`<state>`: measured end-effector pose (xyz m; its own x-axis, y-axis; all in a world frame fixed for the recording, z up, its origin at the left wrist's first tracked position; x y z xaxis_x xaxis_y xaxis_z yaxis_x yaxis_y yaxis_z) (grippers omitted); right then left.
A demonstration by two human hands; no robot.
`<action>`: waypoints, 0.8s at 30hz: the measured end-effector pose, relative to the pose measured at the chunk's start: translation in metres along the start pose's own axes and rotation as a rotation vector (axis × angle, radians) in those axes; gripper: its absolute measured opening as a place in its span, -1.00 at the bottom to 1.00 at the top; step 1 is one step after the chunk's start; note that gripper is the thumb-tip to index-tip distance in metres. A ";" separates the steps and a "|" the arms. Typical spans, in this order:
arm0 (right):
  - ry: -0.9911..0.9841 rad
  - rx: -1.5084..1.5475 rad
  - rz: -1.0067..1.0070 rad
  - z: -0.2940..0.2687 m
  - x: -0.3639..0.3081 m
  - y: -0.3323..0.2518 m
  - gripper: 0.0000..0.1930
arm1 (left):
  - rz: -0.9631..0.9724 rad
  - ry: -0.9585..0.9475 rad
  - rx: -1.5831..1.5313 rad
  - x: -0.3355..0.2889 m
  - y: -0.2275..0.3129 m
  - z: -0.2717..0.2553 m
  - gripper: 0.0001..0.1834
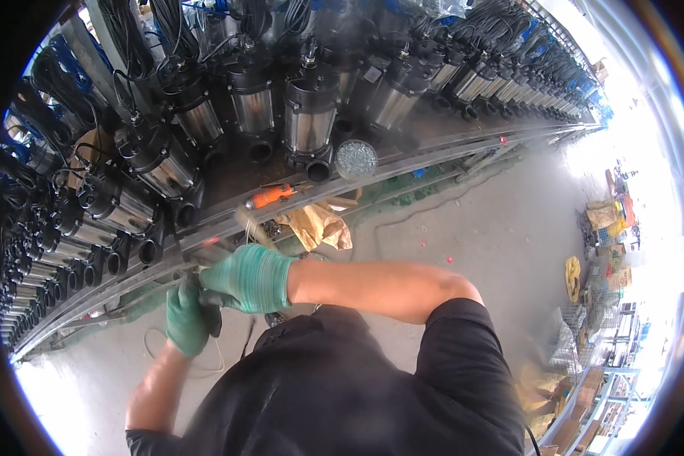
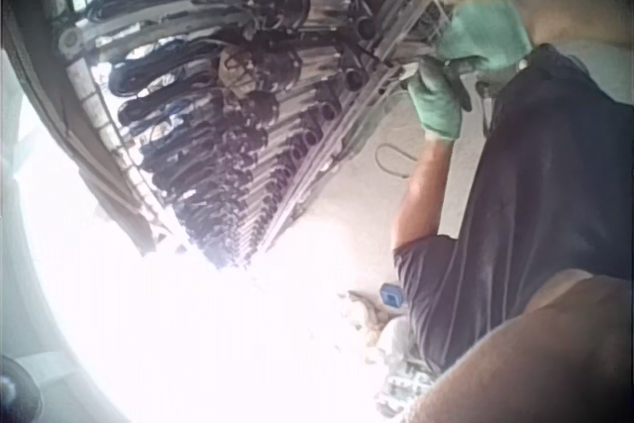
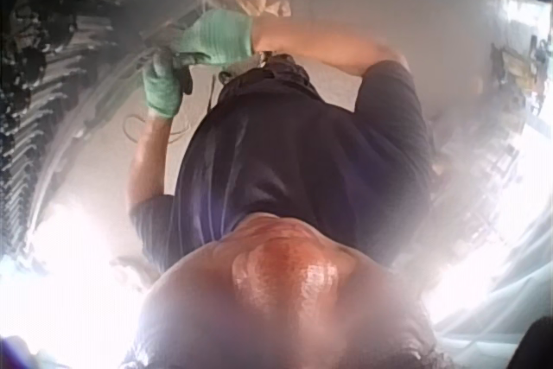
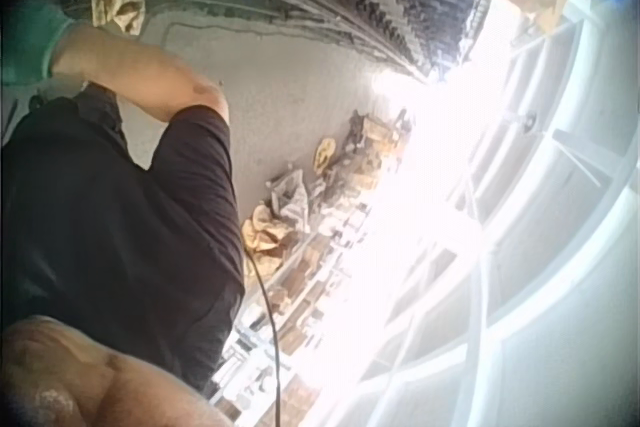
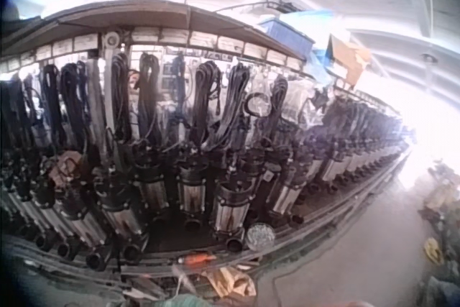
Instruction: The person wires submersible pumps by threading electrical cables through a metal fitting, securing a connector, and checking the assembly.
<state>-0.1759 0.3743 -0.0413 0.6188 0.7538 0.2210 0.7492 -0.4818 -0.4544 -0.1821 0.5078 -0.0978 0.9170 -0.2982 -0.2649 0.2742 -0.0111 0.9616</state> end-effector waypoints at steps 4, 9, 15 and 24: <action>0.132 0.437 0.082 0.005 0.003 0.012 -0.73 | 0.832 0.262 0.512 0.007 0.042 0.000 -0.54; 0.147 0.183 0.083 0.013 0.004 0.029 -0.73 | 0.351 0.112 0.195 0.034 -0.011 -0.031 -0.68; 0.425 -0.364 -0.207 -0.012 -0.014 -0.017 -0.83 | -0.557 -0.096 -0.302 -0.002 -0.016 -0.012 -0.53; 0.150 -0.052 -0.040 -0.025 0.003 -0.015 -0.73 | -0.113 -0.087 -0.238 -0.004 0.020 0.001 -0.33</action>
<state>-0.1791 0.3723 -0.0120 0.6134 0.6999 0.3658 0.7829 -0.4780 -0.3982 -0.1804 0.5077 -0.0775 0.8511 -0.3889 -0.3527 0.4434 0.1728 0.8795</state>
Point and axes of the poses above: each hand's wrist, its own x-axis towards the middle knuckle, its own z-axis out of the palm, y = z × x, the point moved 7 cm from there along x, towards the middle knuckle, and after that the axes turned 7 degrees about -x, right-handed, at the moved point
